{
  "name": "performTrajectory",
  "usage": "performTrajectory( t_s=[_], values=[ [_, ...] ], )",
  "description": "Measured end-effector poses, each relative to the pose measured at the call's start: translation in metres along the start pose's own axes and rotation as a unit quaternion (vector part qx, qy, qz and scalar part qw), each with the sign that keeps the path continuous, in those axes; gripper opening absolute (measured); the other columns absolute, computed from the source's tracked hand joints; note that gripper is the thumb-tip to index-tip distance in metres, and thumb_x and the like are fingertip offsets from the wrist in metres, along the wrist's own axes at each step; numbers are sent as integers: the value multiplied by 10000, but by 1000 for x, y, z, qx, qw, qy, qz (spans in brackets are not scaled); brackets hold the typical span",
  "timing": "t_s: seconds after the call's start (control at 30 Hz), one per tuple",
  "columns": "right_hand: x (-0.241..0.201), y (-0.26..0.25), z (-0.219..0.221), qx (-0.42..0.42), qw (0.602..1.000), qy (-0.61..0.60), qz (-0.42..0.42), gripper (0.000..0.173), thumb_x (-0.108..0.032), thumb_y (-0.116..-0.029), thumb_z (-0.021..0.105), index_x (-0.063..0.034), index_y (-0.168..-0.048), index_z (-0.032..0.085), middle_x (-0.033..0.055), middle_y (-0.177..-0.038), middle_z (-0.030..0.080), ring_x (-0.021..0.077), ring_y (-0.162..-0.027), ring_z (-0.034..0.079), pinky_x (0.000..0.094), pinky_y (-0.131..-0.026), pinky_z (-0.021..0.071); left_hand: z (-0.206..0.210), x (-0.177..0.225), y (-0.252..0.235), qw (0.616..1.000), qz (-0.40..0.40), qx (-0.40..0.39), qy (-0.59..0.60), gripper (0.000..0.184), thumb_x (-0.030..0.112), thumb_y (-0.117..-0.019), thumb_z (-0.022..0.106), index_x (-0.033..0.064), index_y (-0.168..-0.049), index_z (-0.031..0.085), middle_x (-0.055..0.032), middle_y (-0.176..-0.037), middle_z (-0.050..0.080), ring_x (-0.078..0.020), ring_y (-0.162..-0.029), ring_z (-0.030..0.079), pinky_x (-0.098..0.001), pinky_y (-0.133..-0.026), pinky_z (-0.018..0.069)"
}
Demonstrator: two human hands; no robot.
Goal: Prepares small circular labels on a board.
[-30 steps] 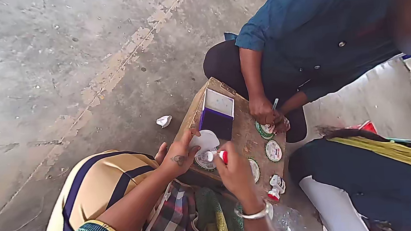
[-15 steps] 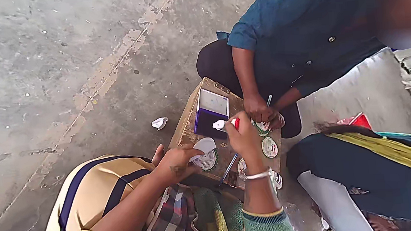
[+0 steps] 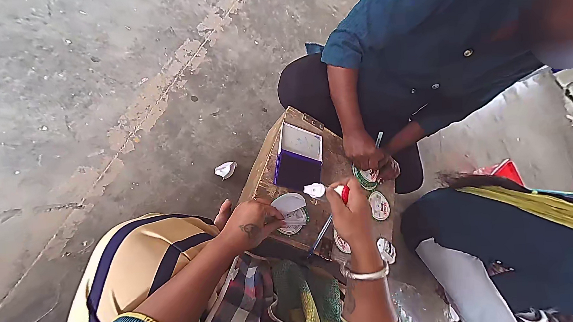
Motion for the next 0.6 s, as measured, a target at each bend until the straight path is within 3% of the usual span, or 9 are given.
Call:
performTrajectory(
  t_s=[0.13,0.2,0.3,0.43,0.6],
  values=[
    [0,30,-19,10,999,-33,-38,234,-198,-976,524,5,-1069,596,-14,-807,555,12,-676,501,224,-627,426,-4,1,-2,997,-77,-2,10,269,294,-870,800,28,-912,792,-162,-938,746,-297,-922,696,-519,-847,487],
    [-1,40,-24,13,998,-26,-54,233,-206,-973,526,-1,-1054,602,-42,-785,547,-25,-652,483,179,-602,404,-6,-1,-3,993,-115,-9,23,277,304,-857,822,35,-917,791,-144,-943,742,-274,-931,684,-497,-863,489],
    [-3,52,-19,1,996,18,-82,247,-230,-970,530,-15,-1044,628,-26,-699,551,36,-571,496,253,-534,420,-8,-6,-4,992,-113,23,58,269,284,-910,772,16,-937,761,-134,-927,733,-245,-910,679,-476,-849,497],
    [2,52,9,-54,993,67,-83,281,-259,-972,528,-23,-1068,646,35,-692,587,181,-577,562,409,-532,450,-8,-11,-4,990,-109,43,77,266,256,-1008,653,-2,-1033,712,-145,-947,712,-240,-911,673,-462,-854,504],
    [-9,39,30,-91,985,103,-100,269,-248,-984,530,-18,-1067,642,71,-706,609,235,-614,606,451,-558,476,-8,-11,-2,993,-93,61,46,252,212,-1045,580,-34,-1078,629,-183,-908,679,-294,-863,675,-478,-807,519]
  ],
)
Point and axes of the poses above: each hand's wrist, its own y-axis away from the middle knuckle, its own z-axis out of the palm, x = y × z, the point moved 7 cm from there along -y, towards the middle knuckle
